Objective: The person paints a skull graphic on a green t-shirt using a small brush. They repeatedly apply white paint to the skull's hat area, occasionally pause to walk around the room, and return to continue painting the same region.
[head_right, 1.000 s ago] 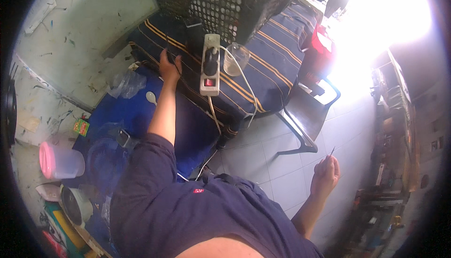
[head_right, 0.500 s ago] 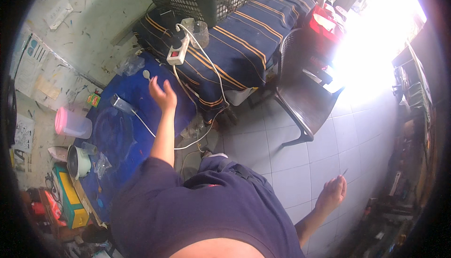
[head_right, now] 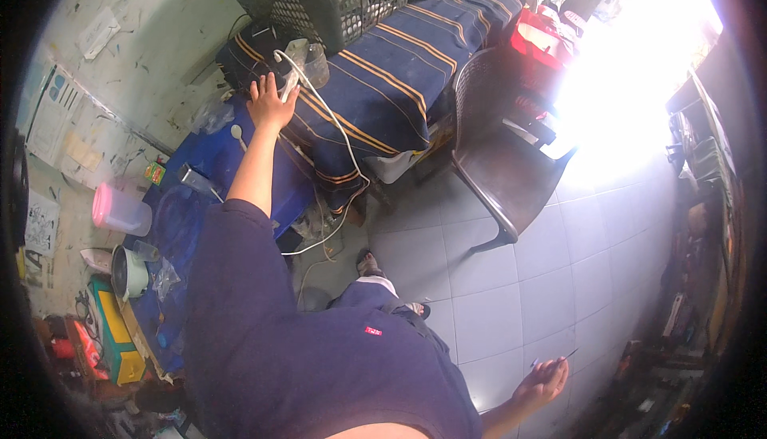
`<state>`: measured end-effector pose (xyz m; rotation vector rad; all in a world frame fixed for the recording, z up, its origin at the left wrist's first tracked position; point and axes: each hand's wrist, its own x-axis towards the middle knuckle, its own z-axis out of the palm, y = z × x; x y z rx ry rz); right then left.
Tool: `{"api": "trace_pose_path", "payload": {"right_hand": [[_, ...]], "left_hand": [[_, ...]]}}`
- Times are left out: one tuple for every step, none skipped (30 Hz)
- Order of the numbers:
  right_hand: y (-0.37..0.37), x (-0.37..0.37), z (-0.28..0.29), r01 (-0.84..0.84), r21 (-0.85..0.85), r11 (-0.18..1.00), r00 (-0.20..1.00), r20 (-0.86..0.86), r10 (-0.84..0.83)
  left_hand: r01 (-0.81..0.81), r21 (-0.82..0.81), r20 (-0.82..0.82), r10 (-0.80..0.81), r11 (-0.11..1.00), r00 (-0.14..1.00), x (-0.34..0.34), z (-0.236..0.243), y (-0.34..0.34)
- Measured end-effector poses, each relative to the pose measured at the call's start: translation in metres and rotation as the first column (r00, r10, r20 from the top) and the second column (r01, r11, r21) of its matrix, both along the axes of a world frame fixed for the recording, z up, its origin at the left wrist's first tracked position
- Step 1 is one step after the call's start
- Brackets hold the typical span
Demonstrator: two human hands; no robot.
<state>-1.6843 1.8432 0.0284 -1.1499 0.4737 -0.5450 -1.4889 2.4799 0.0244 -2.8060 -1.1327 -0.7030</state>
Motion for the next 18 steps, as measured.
{"api": "trace_pose_path", "payload": {"right_hand": [[-0.002, -0.002, -0.004, 0.003, 0.002, 1.0, 1.0, -0.005, -0.003], [-0.005, -0.002, -0.006, 0.005, 0.004, 1.0, 1.0, -0.011, -0.005], [-0.006, -0.003, -0.008, 0.005, 0.001, 1.0, 1.0, -0.015, -0.005], [-0.007, -0.003, -0.009, 0.003, -0.002, 1.0, 1.0, -0.02, -0.003], [-0.008, -0.003, -0.01, 0.001, -0.004, 1.0, 1.0, -0.026, -0.001], [-0.005, -0.001, -0.008, 0.018, 0.011, 1.0, 0.999, -0.032, -0.018], [-0.001, 0.003, -0.006, 0.036, 0.026, 0.999, 0.999, -0.038, -0.035], [0.002, 0.004, -0.004, 0.053, 0.042, 0.998, 0.998, -0.046, -0.051], [0.002, 0.005, -0.004, 0.021, 0.029, 0.999, 0.999, -0.038, -0.02], [-0.001, 0.005, -0.004, -0.01, 0.016, 1.0, 0.999, -0.03, 0.011], [-0.004, 0.005, -0.004, -0.041, 0.004, 0.999, 0.999, -0.024, 0.041], [-0.006, 0.004, -0.005, -0.045, 0.009, 0.999, 0.999, -0.003, 0.045], [-0.009, 0.005, -0.005, -0.048, 0.014, 0.999, 0.999, 0.018, 0.048], [-0.01, 0.002, -0.005, -0.051, 0.019, 0.999, 0.998, 0.038, 0.05], [-0.011, -0.002, -0.006, -0.029, 0.025, 0.999, 0.999, 0.034, 0.028], [-0.01, -0.004, -0.001, -0.008, 0.03, 1.0, 0.999, 0.033, 0.007], [-0.009, -0.007, 0.002, 0.013, 0.036, 0.999, 0.999, 0.032, -0.014], [-0.015, -0.011, -0.001, 0.015, 0.033, 0.999, 0.999, 0.036, -0.016]], "left_hand": [[0.004, 0.003, 0.003, -0.004, 1.0, 1.0, 0.0, -0.001, 0.001], [0.007, 0.006, 0.005, -0.007, 1.0, 1.0, 0.001, -0.003, 0.001], [0.017, -0.009, 0.006, -0.017, 1.0, 1.0, 0.0, -0.002, 0.0], [0.025, -0.024, 0.005, -0.025, 0.999, 1.0, 0.0, 0.001, -0.001], [0.033, -0.039, 0.004, -0.033, 0.999, 0.999, 0.0, 0.003, -0.002], [0.034, -0.036, -0.002, -0.034, 0.999, 0.999, 0.001, 0.003, -0.001], [0.035, -0.032, -0.008, -0.035, 0.999, 0.999, 0.003, 0.002, 0.0], [0.035, -0.028, -0.015, -0.036, 0.999, 0.999, 0.003, 0.002, 0.0], [0.035, -0.048, -0.041, -0.037, 0.998, 0.998, 0.004, 0.004, 0.0], [0.029, -0.054, -0.054, -0.032, 0.998, 0.998, 0.003, 0.004, 0.0], [0.024, -0.06, -0.067, -0.028, 0.998, 0.997, 0.002, 0.002, -0.001], [0.023, -0.063, -0.079, -0.028, 0.998, 0.996, 0.003, 0.002, -0.001], [0.011, -0.077, -0.099, -0.019, 0.997, 0.995, 0.003, 0.003, -0.001], [-0.001, -0.09, -0.119, -0.01, 0.996, 0.993, 0.003, 0.004, -0.001], [-0.014, -0.103, -0.141, -0.001, 0.995, 0.99, 0.002, 0.005, -0.001], [-0.02, -0.112, -0.127, 0.006, 0.993, 0.992, 0.002, 0.004, 0.0], [-0.026, -0.121, -0.115, 0.012, 0.992, 0.993, 0.001, 0.003, 0.004], [-0.027, -0.138, -0.1, 0.013, 0.99, 0.995, 0.002, 0.003, 0.002]]}}
